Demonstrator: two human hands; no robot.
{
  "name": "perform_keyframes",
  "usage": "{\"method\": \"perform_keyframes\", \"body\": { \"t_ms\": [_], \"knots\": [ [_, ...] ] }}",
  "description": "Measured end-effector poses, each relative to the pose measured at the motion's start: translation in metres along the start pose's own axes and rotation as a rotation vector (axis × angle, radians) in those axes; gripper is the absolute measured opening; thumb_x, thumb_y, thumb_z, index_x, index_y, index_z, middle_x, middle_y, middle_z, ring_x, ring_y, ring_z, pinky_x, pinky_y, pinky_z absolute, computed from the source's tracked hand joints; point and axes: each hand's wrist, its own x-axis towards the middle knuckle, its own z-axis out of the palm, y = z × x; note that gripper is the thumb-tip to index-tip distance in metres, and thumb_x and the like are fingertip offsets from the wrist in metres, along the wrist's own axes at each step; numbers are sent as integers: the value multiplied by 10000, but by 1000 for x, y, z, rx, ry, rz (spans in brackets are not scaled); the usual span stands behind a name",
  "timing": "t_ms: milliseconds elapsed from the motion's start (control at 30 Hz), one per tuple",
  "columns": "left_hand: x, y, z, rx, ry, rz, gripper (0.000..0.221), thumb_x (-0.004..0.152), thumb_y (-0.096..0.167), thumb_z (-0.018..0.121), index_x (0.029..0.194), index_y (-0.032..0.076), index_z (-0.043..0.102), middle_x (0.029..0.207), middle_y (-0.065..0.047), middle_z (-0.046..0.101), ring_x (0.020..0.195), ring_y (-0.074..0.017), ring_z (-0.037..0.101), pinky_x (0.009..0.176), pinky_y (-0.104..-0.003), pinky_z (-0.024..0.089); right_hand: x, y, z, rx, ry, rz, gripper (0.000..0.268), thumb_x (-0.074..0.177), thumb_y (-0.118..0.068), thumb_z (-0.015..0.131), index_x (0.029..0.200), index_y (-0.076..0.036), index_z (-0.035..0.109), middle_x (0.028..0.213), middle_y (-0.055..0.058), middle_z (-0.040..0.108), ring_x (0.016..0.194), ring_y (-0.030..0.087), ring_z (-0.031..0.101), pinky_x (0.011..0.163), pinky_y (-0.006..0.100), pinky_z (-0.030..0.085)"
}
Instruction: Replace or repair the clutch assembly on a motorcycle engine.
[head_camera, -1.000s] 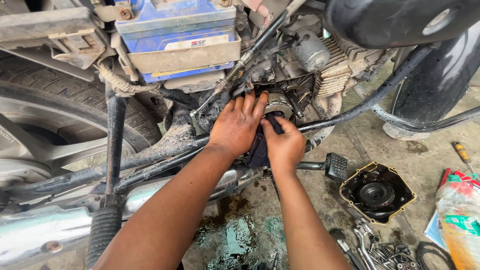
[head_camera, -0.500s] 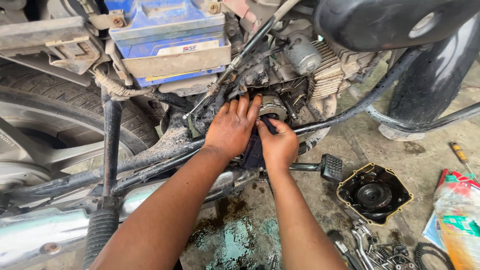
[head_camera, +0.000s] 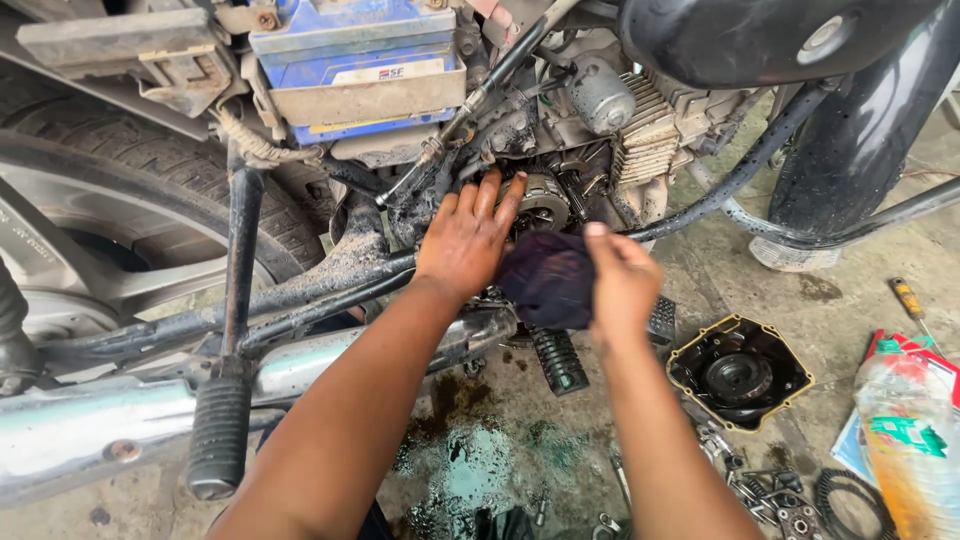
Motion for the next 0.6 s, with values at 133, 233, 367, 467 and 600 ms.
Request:
{"method": "perform_keyframes", "body": {
  "t_ms": [133, 233, 367, 467, 600],
  "knots": [
    [-54, 84, -30, -836, 241, -270, 747, 981, 473, 650, 1559, 131, 325, 1479, -153, 421, 1269, -306, 516, 1057, -428, 425, -13, -47, -59, 430, 43, 322, 304, 984, -298, 705, 1031, 1, 669, 944, 90, 725, 817, 224, 709, 810, 388, 593],
    [-47, 181, -55, -1433, 459, -417, 722, 1054, 451, 579, 1558, 25, 285, 1460, -168, 409, 1271, -284, 489, 1044, -422, 415, -58, -64, -83, 470, -86, 430, 545, 990, -473, 574, 1166, 38, 640, 1128, 163, 703, 980, 253, 732, 929, 405, 590],
    [-48, 208, -9, -1735, 478, -717, 537, 1118, 462, 521, 1337, -26, 472, 1195, -110, 544, 1101, -235, 519, 932, -392, 454, -88, -104, -127, 19, -506, 139, 714, 1048, -531, 472, 1397, 89, 537, 1414, 208, 579, 1247, 258, 589, 1075, 410, 444],
    [-55, 214, -4, -1889, 186, -829, 519, 1114, 467, 502, 1121, -16, 693, 905, -19, 628, 853, -165, 565, 771, -336, 502, -69, -96, -184, -350, -864, -54, 687, 1033, -424, 578, 1483, 78, 444, 1515, 202, 501, 1304, 267, 530, 1092, 439, 418],
    [-80, 218, -18, -1660, 33, -524, 475, 1082, 449, 504, 1135, 12, 684, 849, 32, 666, 790, -99, 641, 729, -283, 522, -29, -17, -256, -168, -779, 388, 461, 1027, -349, 653, 1246, 57, 648, 1226, 171, 709, 1079, 273, 712, 998, 431, 567]
  ]
}}
